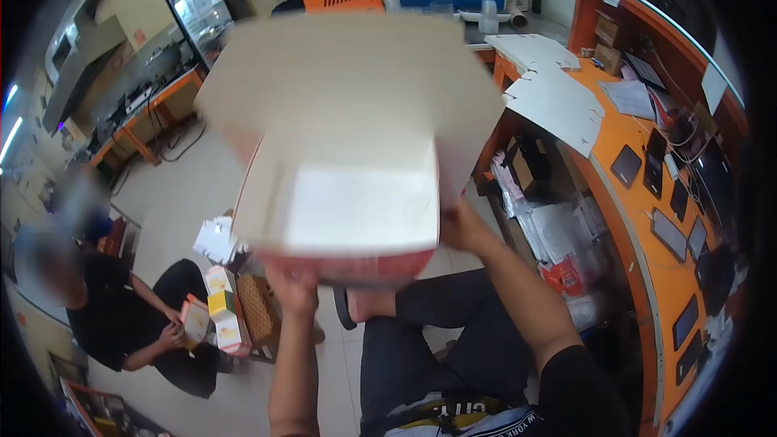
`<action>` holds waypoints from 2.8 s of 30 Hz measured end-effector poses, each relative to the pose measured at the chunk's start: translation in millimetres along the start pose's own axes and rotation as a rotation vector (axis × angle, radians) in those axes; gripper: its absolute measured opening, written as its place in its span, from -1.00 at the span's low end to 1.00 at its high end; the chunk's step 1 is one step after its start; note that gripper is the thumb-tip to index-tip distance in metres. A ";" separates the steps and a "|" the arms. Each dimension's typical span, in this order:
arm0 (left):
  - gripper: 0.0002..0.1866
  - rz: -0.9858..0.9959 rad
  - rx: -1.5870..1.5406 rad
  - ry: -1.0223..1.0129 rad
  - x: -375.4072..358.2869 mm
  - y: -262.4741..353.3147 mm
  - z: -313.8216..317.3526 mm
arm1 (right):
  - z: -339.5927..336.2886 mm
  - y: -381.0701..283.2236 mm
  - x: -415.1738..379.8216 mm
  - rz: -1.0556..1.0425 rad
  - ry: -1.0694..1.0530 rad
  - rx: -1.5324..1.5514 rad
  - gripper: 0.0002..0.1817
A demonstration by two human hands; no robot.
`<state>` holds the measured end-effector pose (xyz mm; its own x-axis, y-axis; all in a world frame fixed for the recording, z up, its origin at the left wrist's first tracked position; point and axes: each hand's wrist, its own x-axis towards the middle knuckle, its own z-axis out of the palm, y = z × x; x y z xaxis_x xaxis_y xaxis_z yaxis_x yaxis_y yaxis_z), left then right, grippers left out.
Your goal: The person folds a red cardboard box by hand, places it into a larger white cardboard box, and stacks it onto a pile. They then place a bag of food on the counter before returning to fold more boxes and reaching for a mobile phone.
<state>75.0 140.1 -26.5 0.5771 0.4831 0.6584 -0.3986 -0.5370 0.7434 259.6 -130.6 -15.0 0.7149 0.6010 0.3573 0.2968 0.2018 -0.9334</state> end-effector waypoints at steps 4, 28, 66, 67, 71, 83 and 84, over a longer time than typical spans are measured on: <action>-0.16 -0.094 -0.105 0.149 39.2 33.3 39.0 | -21.2 -16.4 47.3 0.128 0.260 -0.177 -0.70; -0.46 -0.182 0.539 -0.659 -135.1 -76.0 90.9 | -206.0 210.2 222.0 0.485 0.227 -0.150 -0.56; -0.42 0.044 0.783 -0.630 -176.5 -83.2 104.6 | -176.4 -77.4 -168.6 0.388 0.438 -0.884 -0.60; -0.42 0.033 0.775 -0.625 -176.6 -81.0 103.9 | -182.3 -89.8 -170.0 0.293 0.479 -1.002 -0.64; -0.42 0.064 0.748 -0.650 -177.5 -84.5 100.0 | -230.7 -101.9 -139.5 0.099 0.658 -1.429 -0.81; -0.43 -0.006 0.835 -0.602 -191.5 -79.6 82.2 | -498.7 -85.8 -139.2 0.695 0.851 -1.445 -0.50; -0.44 -0.016 0.832 -0.594 -190.3 -79.6 83.2 | -482.5 -94.6 -133.3 0.794 0.832 -1.459 -0.48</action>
<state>56.2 33.4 -220.7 0.9282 0.1950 0.3169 0.1028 -0.9529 0.2853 441.6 -602.9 42.1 0.8958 -0.3680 0.2493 -0.3019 -0.9154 -0.2663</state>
